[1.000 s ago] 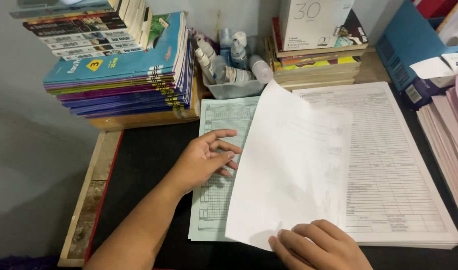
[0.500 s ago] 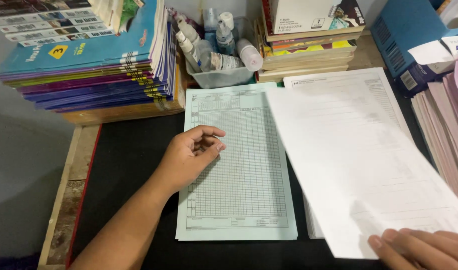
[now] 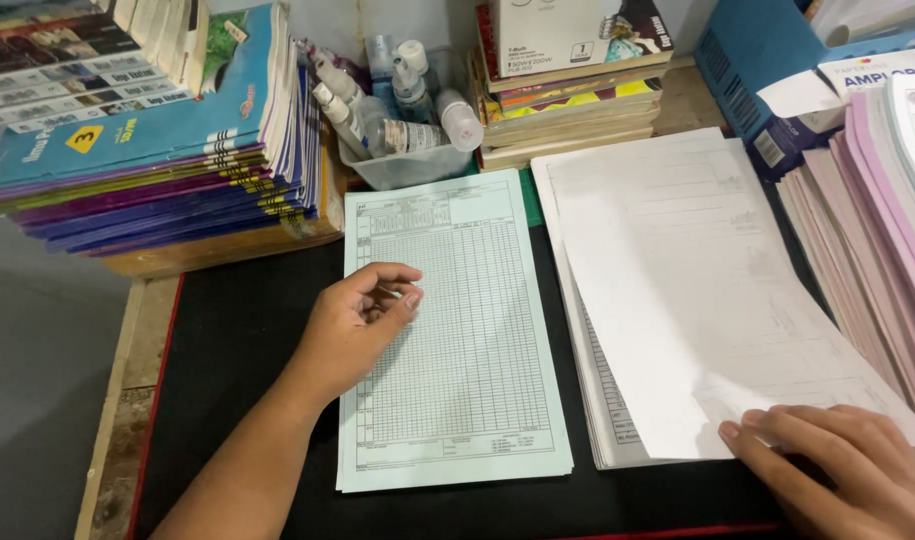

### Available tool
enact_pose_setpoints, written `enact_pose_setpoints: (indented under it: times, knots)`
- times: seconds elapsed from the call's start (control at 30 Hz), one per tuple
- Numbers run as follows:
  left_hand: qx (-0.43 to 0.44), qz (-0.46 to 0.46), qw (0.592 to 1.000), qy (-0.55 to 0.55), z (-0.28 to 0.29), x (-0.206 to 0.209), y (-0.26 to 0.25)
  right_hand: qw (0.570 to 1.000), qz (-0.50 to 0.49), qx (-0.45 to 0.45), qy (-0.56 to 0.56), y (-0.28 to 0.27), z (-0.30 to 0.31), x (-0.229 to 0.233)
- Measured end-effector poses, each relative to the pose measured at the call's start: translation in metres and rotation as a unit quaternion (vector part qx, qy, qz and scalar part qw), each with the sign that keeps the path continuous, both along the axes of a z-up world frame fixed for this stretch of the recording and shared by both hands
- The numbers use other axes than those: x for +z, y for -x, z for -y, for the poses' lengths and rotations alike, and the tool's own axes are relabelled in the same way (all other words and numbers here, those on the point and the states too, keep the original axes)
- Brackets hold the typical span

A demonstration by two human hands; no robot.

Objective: Organizing and comparing printed forms and documents on a desk

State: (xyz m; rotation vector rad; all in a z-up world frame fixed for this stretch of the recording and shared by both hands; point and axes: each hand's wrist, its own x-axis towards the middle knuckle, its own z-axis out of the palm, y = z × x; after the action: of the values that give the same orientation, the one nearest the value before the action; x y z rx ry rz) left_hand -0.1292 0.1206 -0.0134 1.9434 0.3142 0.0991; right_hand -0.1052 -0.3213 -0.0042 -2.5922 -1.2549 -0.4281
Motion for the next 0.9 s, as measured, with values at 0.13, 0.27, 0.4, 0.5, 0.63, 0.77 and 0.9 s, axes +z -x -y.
enact_pose_setpoints:
  times: [0.13,0.27,0.4,0.5,0.63,0.77,0.9]
  knots:
    - [0.005,0.001,1.0,0.0,-0.004,-0.003,-0.002,0.994,0.015,-0.015,-0.104,0.008,-0.02,0.0]
    - [0.021,0.008,1.0,0.018,-0.007,-0.01,-0.002,0.985,-0.03,-0.035,-0.165,0.012,-0.029,-0.002]
    - [0.023,0.034,0.999,0.009,-0.009,-0.011,-0.002,0.986,-0.071,-0.037,-0.146,0.004,-0.023,-0.01]
    - [0.032,0.057,0.998,0.022,-0.008,-0.01,-0.002,0.989,-0.029,0.038,-0.138,-0.013,-0.016,-0.021]
    - [0.043,0.087,0.995,0.002,-0.009,-0.008,-0.002,0.996,-0.002,0.075,-0.053,-0.023,-0.003,-0.036]
    - [0.044,0.097,0.994,0.005,-0.013,-0.017,-0.004,0.997,-0.036,0.067,0.005,-0.023,0.004,-0.041]
    - [0.037,0.087,0.995,-0.001,-0.013,-0.018,-0.003,0.996,-0.001,0.045,-0.076,-0.011,-0.01,-0.026]
